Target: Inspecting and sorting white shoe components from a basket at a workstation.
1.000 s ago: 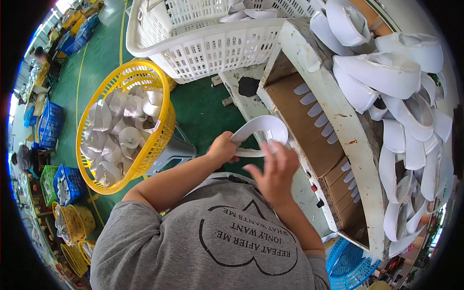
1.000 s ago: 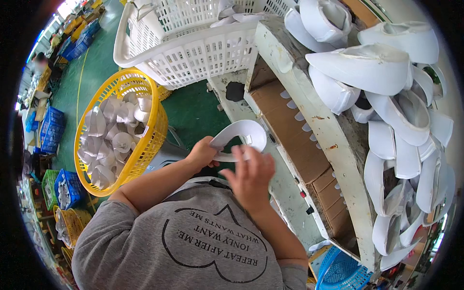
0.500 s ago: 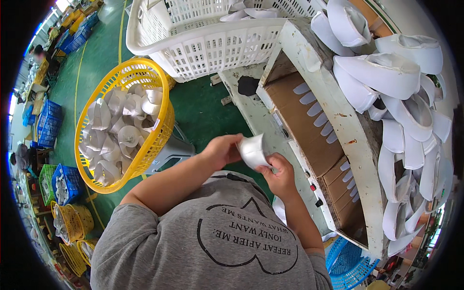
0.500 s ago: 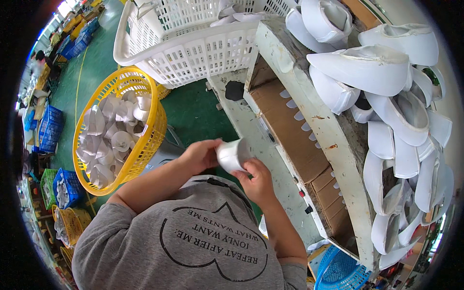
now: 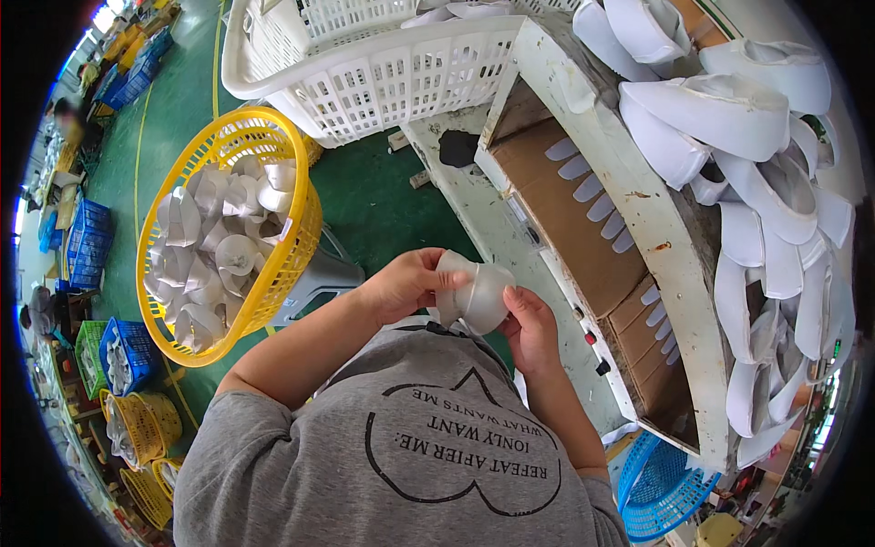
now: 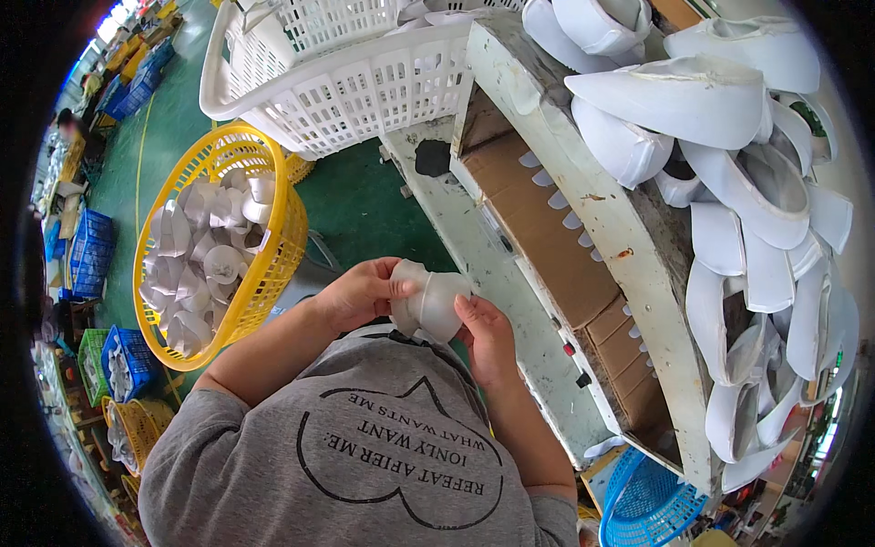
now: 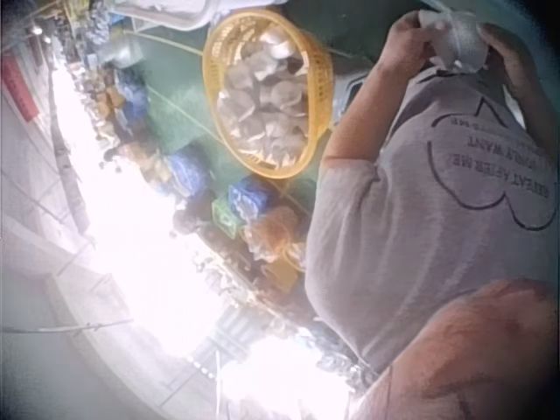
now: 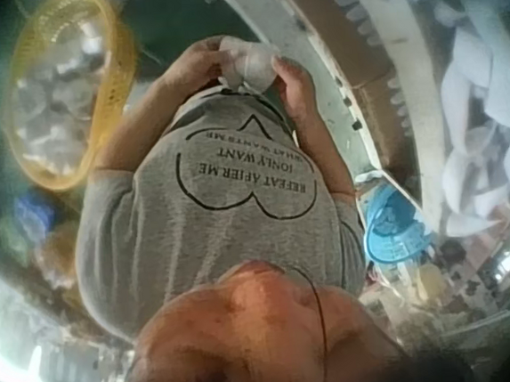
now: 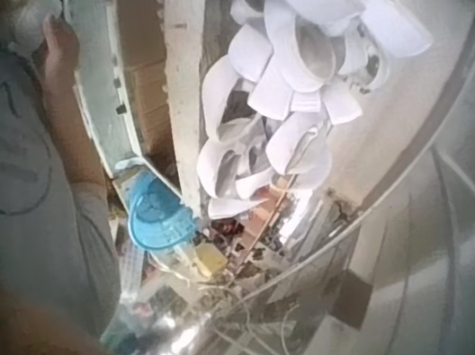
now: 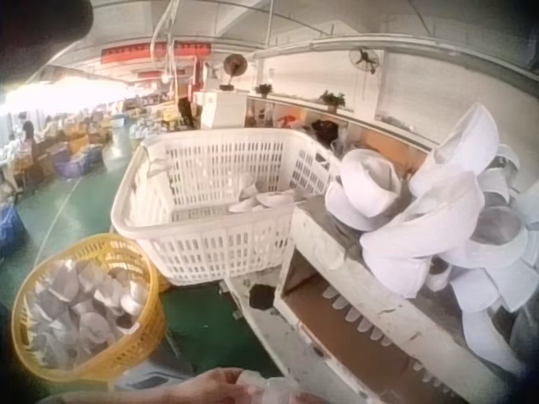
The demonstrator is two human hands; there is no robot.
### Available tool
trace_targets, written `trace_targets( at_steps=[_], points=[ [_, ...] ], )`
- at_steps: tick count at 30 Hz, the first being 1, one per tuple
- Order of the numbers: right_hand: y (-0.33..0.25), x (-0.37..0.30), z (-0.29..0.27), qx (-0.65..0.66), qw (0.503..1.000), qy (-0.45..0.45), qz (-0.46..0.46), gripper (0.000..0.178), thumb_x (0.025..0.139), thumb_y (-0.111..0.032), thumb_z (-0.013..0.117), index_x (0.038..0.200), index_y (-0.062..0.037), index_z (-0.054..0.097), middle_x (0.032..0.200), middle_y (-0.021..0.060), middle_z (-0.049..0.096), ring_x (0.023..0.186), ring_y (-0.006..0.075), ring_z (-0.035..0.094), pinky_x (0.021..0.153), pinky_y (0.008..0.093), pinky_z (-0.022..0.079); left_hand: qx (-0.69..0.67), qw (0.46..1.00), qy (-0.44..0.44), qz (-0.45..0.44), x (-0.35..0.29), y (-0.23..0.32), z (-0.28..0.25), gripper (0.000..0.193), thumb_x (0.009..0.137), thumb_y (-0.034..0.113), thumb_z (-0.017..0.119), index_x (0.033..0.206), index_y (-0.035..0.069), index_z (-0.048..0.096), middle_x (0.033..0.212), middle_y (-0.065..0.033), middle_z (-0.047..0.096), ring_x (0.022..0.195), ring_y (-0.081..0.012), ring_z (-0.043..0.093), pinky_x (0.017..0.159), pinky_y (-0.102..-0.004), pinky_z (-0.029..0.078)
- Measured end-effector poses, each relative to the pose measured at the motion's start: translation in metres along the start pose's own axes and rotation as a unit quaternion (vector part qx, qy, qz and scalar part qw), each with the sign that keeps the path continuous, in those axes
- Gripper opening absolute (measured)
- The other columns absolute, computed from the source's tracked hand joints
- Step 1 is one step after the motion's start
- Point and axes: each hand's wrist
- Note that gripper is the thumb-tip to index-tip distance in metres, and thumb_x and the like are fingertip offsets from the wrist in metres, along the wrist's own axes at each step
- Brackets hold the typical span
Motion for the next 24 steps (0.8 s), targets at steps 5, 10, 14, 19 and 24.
trace_targets(
  at_steps=[5,10,14,19,24],
  points=[
    [0.007,0.000,0.002,0.016,0.998,-0.055,0.015,0.037,0.086,-0.021,0.060,0.112,0.0048,0.053,0.107,0.0100,0.059,0.099,0.0199,0.056,0.088,0.0329,0.043,0.030,0.998,0.046,0.010,-0.018,-0.009,0.025,0.036,0.073,0.010,0.073,0.105,0.005,0.057,0.091,-0.0021,0.062,0.085,-0.0130,0.060,0.076,-0.0274,0.049],
    [0.020,0.002,0.003,-0.007,0.991,-0.130,0.002,0.038,0.086,-0.016,0.059,0.116,0.0060,0.052,0.112,0.0136,0.058,0.104,0.0218,0.056,0.092,0.0358,0.043,-0.018,0.997,0.069,0.040,-0.037,-0.023,0.004,0.034,0.075,0.011,0.074,0.104,0.004,0.057,0.093,-0.0041,0.063,0.084,-0.0151,0.061,0.075,-0.0283,0.049],
    [0.032,0.025,0.014,-0.155,0.974,-0.164,0.019,0.038,0.081,-0.011,0.067,0.114,0.0059,0.054,0.108,0.0121,0.061,0.095,0.0169,0.058,0.085,0.0296,0.046,0.166,0.961,0.188,0.119,-0.077,0.006,-0.009,0.026,0.074,0.016,0.075,0.092,0.001,0.062,0.083,-0.0023,0.064,0.075,-0.0115,0.058,0.071,-0.0270,0.047],
    [0.041,0.046,0.062,-0.179,0.963,-0.198,-0.042,0.033,0.087,-0.011,0.061,0.115,0.0041,0.055,0.105,0.0119,0.062,0.093,0.0156,0.059,0.083,0.0256,0.048,0.522,0.802,0.266,0.118,-0.121,0.099,-0.059,0.023,0.081,0.023,0.065,0.096,0.006,0.062,0.084,-0.0128,0.064,0.076,-0.0224,0.060,0.072,-0.0352,0.046],
    [0.041,0.065,0.071,-0.210,0.953,-0.213,0.039,0.028,0.091,-0.012,0.056,0.115,0.0017,0.055,0.099,0.0097,0.063,0.085,0.0119,0.058,0.078,0.0245,0.048,0.718,0.566,0.404,0.038,-0.116,0.191,-0.182,0.026,0.085,0.017,0.056,0.110,0.017,0.061,0.091,-0.0120,0.066,0.087,-0.0293,0.063,0.078,-0.0400,0.045]
  ],
)
Point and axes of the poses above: each hand's wrist, its own x-axis towards the middle knuckle, its own z-axis out of the palm, y = z × x
